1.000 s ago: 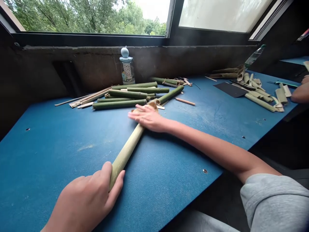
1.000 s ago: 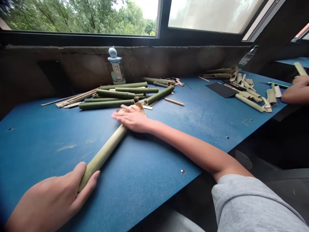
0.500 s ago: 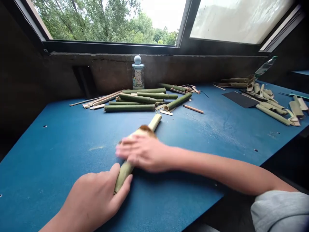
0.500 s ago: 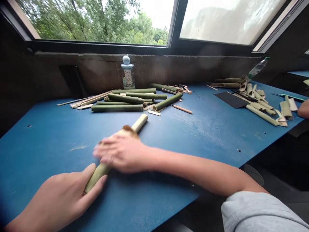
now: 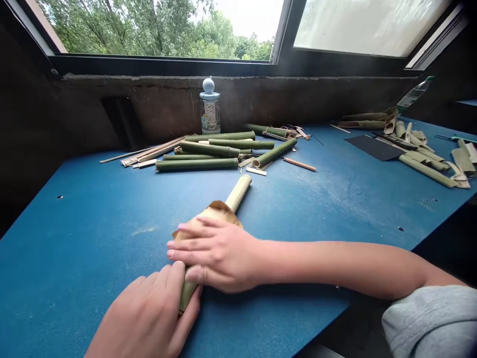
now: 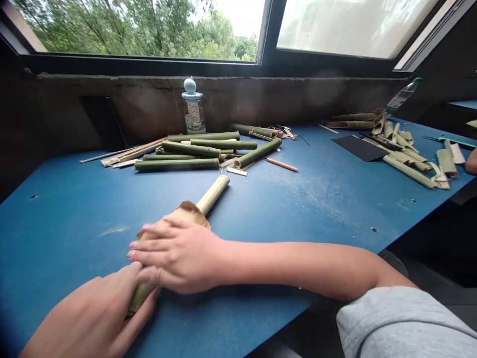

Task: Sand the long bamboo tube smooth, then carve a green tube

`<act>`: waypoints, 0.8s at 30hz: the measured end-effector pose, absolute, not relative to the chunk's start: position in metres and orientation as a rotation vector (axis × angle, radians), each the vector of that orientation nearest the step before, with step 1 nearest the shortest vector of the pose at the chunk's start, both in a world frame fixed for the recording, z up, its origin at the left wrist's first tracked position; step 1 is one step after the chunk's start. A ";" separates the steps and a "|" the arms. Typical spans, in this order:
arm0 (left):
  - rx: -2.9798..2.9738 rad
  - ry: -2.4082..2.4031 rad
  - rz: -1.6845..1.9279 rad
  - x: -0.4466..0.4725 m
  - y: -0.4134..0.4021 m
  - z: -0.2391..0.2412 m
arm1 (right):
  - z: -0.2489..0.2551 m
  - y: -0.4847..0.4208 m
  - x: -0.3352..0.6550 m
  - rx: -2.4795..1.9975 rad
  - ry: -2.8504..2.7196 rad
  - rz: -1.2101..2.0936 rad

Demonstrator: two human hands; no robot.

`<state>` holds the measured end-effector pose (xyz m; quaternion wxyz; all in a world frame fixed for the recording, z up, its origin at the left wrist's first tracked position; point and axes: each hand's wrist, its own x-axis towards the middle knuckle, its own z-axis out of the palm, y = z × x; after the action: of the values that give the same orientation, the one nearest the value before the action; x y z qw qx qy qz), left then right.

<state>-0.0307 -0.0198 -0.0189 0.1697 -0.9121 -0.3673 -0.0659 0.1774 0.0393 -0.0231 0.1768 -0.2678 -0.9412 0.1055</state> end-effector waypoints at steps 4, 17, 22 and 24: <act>-2.590 -1.129 -0.144 -0.033 -0.017 -0.018 | -0.027 0.063 0.193 -0.793 -2.658 0.293; -2.654 -1.304 -0.015 -0.037 -0.003 -0.012 | -0.026 0.055 0.196 -0.789 -2.648 0.343; -2.622 -1.550 0.258 -0.049 0.008 -0.006 | -0.031 0.120 0.237 -1.324 -2.420 0.328; -2.601 -1.570 0.261 -0.048 0.008 -0.005 | -0.031 0.133 0.247 -1.482 -2.336 0.292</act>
<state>-0.0480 0.0085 -0.0046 0.0463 -0.8520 -0.5144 0.0854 0.2474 0.1328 -0.0309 0.1791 -0.5242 -0.8261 0.1034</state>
